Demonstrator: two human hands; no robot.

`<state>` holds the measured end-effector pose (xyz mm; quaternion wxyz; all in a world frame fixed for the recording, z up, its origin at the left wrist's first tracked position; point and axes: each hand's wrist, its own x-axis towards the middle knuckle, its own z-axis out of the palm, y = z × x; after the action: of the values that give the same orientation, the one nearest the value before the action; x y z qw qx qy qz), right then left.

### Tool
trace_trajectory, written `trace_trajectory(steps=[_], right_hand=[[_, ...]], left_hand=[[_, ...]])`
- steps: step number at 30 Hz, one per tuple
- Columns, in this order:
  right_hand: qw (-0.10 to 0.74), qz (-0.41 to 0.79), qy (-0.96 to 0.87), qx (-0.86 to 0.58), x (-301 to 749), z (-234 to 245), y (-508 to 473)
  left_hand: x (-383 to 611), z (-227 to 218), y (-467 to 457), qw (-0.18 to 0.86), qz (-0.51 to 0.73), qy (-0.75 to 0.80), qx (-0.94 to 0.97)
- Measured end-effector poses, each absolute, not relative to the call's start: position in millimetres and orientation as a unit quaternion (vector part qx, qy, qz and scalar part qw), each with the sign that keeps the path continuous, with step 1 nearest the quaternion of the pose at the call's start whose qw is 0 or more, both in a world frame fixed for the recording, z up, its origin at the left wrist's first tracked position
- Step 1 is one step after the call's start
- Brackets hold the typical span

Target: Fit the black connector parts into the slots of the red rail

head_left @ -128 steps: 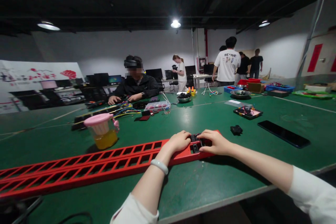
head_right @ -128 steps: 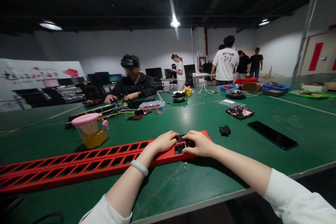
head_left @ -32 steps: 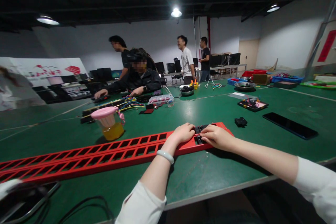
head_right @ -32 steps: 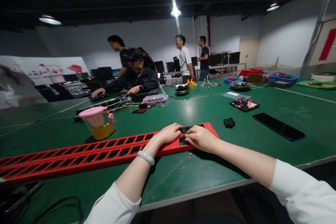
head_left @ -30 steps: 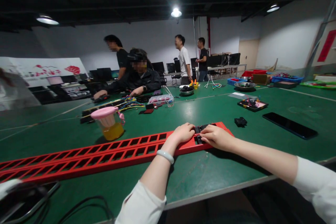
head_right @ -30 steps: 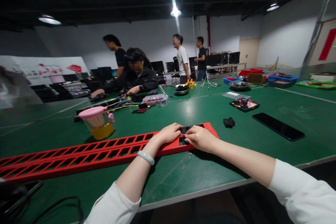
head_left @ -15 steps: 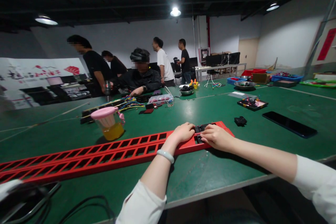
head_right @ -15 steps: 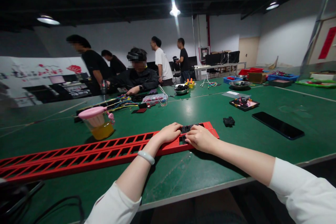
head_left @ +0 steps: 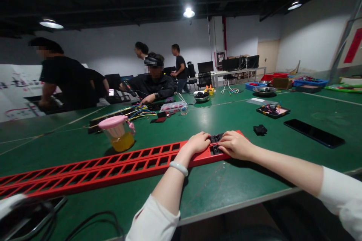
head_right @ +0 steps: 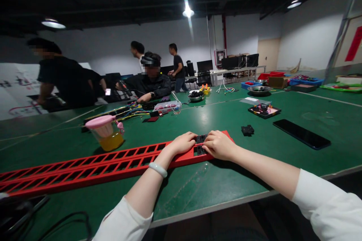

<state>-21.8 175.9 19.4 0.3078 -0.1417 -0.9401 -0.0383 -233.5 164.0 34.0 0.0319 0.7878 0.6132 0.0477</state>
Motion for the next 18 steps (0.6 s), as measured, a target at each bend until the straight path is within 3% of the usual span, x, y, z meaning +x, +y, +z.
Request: trace_trajectory(steps=[8,15,18], right_hand=[[0.371,-0.038,-0.897,-0.24,7,28,222],[0.368,-0.051,-0.854,-0.365,30,9,267],[0.351,-0.059,-0.848,-0.392,38,3,280]], left_hand=[[-232,35,166,0.065,0.07,0.607,0.789],[-232,44,164,0.091,0.302,0.659,0.683],[-237,51,165,0.068,0.33,0.731,0.594]])
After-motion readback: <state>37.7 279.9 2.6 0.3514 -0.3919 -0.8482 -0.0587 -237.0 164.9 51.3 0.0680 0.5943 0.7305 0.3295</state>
